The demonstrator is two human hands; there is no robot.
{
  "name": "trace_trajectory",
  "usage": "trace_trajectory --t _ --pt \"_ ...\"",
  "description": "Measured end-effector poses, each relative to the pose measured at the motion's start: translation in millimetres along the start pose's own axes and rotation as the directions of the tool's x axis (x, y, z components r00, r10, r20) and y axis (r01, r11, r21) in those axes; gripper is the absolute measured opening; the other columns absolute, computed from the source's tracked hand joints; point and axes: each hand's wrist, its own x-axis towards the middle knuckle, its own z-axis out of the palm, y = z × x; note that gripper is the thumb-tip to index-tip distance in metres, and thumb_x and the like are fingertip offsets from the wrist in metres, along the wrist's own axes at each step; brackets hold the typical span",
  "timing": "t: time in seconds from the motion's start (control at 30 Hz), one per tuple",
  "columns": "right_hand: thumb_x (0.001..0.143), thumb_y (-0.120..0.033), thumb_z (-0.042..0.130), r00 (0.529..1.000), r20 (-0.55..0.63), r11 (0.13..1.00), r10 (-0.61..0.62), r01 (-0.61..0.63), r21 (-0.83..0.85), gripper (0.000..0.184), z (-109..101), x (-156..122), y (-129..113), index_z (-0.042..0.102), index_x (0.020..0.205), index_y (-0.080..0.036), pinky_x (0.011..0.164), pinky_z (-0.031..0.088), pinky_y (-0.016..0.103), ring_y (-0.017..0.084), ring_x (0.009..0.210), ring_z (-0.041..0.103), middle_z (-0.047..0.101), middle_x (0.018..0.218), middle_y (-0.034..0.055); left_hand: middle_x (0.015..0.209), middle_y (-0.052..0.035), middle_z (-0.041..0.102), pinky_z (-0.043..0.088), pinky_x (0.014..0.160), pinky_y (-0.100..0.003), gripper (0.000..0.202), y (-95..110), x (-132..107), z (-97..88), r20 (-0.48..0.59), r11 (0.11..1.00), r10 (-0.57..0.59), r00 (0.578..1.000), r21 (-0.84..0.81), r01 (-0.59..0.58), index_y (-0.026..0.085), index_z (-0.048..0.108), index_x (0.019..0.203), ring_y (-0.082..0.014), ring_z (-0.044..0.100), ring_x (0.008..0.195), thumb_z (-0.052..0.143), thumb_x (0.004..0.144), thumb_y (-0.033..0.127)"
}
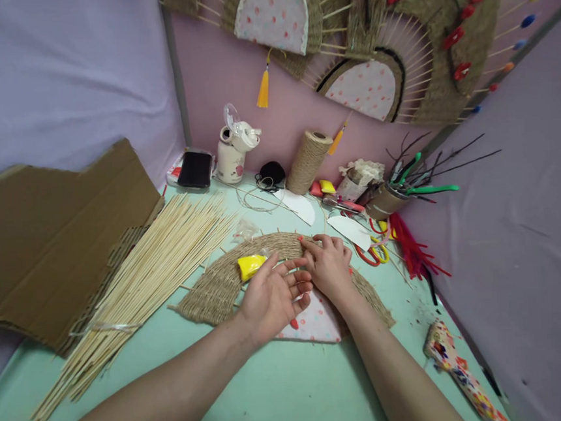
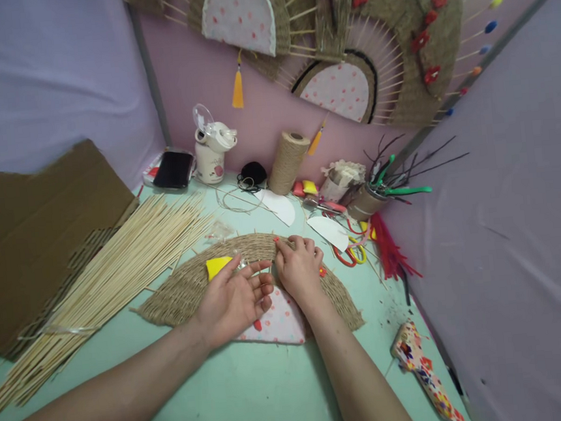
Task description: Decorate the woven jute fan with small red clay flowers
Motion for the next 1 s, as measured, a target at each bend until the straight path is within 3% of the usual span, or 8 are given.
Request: trace_trajectory --t 0.17,0.33,0.4,0.47,0.53,0.6,0.77,1.0 --pt "0.093 -0.030 0.048 1.000 0.004 0.998 0.012 -0.012 0.057 0.032 -5 0 -1 0.066 0.119 -0.032 0.087 0.031 0.042 0.029 0.114 0.043 0.060 0.125 0.0076 0.079 -0.0082 0.063 0.048 0.065 -0.026 0.037 1 1 1.7 -0.022 0.997 0.071 0.997 0.004 -0.071 0.011 0.064 0.097 -0.0155 0.060 0.071 0.047 0.093 0.043" --pt "0.092 -0.030 0.052 0.996 0.089 0.972 -0.017 -0.004 0.234 0.020 -36 -13 2 0.071 0.098 -0.026 0.088 0.033 0.039 0.025 0.105 0.052 0.067 0.108 0.0054 0.065 -0.0015 0.056 0.040 0.055 -0.020 0.026 0 2 3.1 -0.144 0.921 0.377 0.915 0.161 -0.354 0.013 0.063 0.083 -0.0100 0.052 0.058 0.049 0.090 0.034" --pt "0.091 -0.030 0.056 0.947 0.258 0.929 -0.192 0.091 0.359 0.016 -52 -26 1 0.069 0.087 -0.023 0.080 0.036 0.033 0.020 0.089 0.057 0.068 0.092 0.0035 0.062 0.0004 0.054 0.038 0.053 -0.018 0.022 0 2 3.0 -0.168 0.879 0.460 0.872 0.227 -0.420 0.014 0.063 0.079 -0.0087 0.048 0.055 0.053 0.087 0.032" --pt "0.088 -0.025 0.060 0.837 0.394 0.860 -0.380 0.162 0.484 0.011 -63 -41 -2 0.068 0.083 -0.021 0.069 0.037 0.028 0.015 0.074 0.056 0.066 0.079 0.0005 0.060 0.0012 0.052 0.036 0.052 -0.018 0.019 1 2 2.9 -0.170 0.851 0.502 0.848 0.273 -0.449 0.015 0.062 0.076 -0.0082 0.046 0.055 0.055 0.084 0.031" --pt "0.082 -0.026 0.070 0.780 0.421 0.822 -0.464 0.201 0.532 0.008 -68 -54 -6 0.067 0.088 -0.021 0.069 0.038 0.027 0.016 0.077 0.057 0.066 0.082 -0.0006 0.060 0.0014 0.052 0.036 0.052 -0.019 0.018 1 2 3.1 -0.168 0.837 0.517 0.839 0.306 -0.454 0.015 0.061 0.075 -0.0083 0.046 0.055 0.056 0.083 0.031" --pt "0.077 -0.027 0.077 0.780 0.424 0.831 -0.461 0.212 0.514 0.019 -67 -63 -10 0.065 0.089 -0.021 0.073 0.040 0.029 0.017 0.081 0.058 0.067 0.085 -0.0002 0.060 0.0013 0.052 0.036 0.052 -0.019 0.018 1 2 3.5 -0.170 0.829 0.518 0.838 0.342 -0.443 0.016 0.061 0.075 -0.0087 0.046 0.055 0.057 0.082 0.032" --pt "0.084 -0.011 0.066 0.803 0.395 0.832 -0.445 0.209 0.513 0.010 -59 -65 -10 0.064 0.085 -0.021 0.078 0.041 0.031 0.016 0.081 0.059 0.066 0.082 -0.0012 0.061 0.0009 0.054 0.038 0.056 -0.021 0.016 -4 1 2.6 -0.099 0.777 0.516 0.851 0.472 -0.416 0.017 0.062 0.076 -0.0100 0.048 0.058 0.058 0.082 0.031" --pt "0.084 -0.014 0.065 0.835 0.315 0.796 -0.451 0.216 0.566 0.009 -52 -67 -4 0.064 0.088 -0.022 0.081 0.043 0.034 0.019 0.087 0.059 0.066 0.087 0.0011 0.064 0.0001 0.056 0.039 0.058 -0.022 0.017 -7 4 -2.0 -0.049 0.702 0.486 0.873 0.617 -0.356 0.017 0.064 0.079 -0.0109 0.050 0.060 0.058 0.085 0.032"
